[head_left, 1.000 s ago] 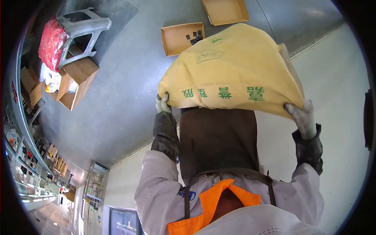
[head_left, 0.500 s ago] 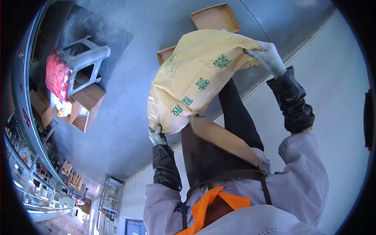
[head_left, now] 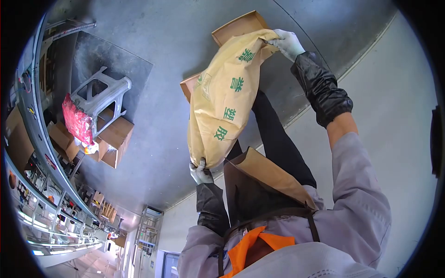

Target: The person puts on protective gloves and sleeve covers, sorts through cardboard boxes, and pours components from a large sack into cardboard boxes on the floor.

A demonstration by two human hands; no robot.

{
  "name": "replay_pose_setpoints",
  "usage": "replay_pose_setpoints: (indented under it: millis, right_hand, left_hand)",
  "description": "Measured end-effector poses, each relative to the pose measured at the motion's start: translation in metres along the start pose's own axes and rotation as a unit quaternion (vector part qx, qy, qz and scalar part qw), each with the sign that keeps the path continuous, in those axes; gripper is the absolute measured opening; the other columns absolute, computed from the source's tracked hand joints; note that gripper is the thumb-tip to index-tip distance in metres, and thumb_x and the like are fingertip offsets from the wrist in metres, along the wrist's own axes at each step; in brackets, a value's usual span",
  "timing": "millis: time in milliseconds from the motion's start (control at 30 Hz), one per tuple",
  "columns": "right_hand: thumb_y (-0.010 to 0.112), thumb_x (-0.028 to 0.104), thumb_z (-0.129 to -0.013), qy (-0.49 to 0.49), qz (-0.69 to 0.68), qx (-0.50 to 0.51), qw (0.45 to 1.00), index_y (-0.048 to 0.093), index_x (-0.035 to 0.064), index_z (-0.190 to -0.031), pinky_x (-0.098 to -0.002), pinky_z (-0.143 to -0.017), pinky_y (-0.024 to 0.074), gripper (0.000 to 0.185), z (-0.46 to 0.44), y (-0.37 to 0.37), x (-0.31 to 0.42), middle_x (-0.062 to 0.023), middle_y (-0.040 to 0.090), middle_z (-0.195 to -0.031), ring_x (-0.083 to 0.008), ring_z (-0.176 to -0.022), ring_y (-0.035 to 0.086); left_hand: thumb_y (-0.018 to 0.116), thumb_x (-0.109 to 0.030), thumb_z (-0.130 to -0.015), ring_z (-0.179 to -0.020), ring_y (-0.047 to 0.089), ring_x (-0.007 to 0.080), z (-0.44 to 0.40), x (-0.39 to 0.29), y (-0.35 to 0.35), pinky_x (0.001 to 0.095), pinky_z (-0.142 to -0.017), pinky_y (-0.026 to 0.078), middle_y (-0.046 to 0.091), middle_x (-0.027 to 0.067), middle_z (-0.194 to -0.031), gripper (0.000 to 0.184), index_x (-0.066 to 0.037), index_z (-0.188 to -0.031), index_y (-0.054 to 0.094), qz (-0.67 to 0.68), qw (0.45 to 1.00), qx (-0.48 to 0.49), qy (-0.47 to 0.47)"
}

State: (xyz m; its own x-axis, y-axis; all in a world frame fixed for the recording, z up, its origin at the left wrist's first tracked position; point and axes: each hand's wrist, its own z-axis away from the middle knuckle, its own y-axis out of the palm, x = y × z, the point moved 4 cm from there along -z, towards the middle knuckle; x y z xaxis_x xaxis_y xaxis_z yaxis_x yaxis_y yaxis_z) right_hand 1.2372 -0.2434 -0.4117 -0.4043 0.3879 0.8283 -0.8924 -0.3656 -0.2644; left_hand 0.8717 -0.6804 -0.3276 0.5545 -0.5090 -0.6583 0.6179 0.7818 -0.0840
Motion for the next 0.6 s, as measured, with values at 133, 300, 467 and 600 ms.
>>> replay_pose_setpoints:
  millis: [133,300,467,600]
  right_hand:
    - [0.063,-0.001,-0.089,0.047,-0.069,-0.002,0.996,0.064,-0.0025,-0.115,-0.0251,-0.083,0.0482,0.026,-0.022,-0.016,-0.026,-0.0027,0.066,-0.102,-0.0097,-0.091,0.060]
    - [0.064,-0.003,-0.088,0.092,-0.225,-0.005,0.970,0.063,-0.0047,-0.116,-0.0250,-0.083,0.0481,0.027,-0.037,-0.018,-0.047,-0.0045,0.065,-0.104,-0.0115,-0.092,0.060]
    - [0.065,-0.003,-0.088,0.091,-0.285,0.011,0.954,0.064,-0.0048,-0.115,-0.0249,-0.083,0.0485,0.027,-0.027,-0.011,-0.048,-0.0038,0.065,-0.101,-0.0110,-0.091,0.061]
    - [0.066,0.001,-0.089,0.109,-0.234,0.036,0.965,0.060,-0.0051,-0.120,-0.0263,-0.091,0.0474,0.032,-0.013,0.000,-0.049,-0.0054,0.065,-0.110,-0.0123,-0.099,0.061]
  left_hand:
    - [0.071,0.004,-0.081,-0.108,0.061,0.0264,0.028,-0.001,0.028,0.0418,-0.098,0.049,0.061,0.0128,-0.120,0.046,-0.001,-0.123,0.051,0.018,1.000,-0.006,-0.011]
    - [0.069,0.006,-0.082,-0.111,0.060,0.0262,0.054,-0.007,0.040,0.0417,-0.100,0.047,0.060,0.0120,-0.122,0.046,-0.002,-0.124,0.051,0.032,0.999,-0.021,-0.021]
    - [0.069,0.000,-0.084,-0.112,0.060,0.0255,0.071,-0.007,0.033,0.0402,-0.100,0.046,0.060,0.0127,-0.123,0.047,-0.001,-0.127,0.051,-0.007,0.999,-0.032,-0.014]
    - [0.067,0.007,-0.082,-0.109,0.061,0.0249,0.077,-0.008,0.013,0.0401,-0.099,0.048,0.061,0.0114,-0.120,0.045,-0.002,-0.123,0.052,0.016,0.998,-0.053,-0.037]
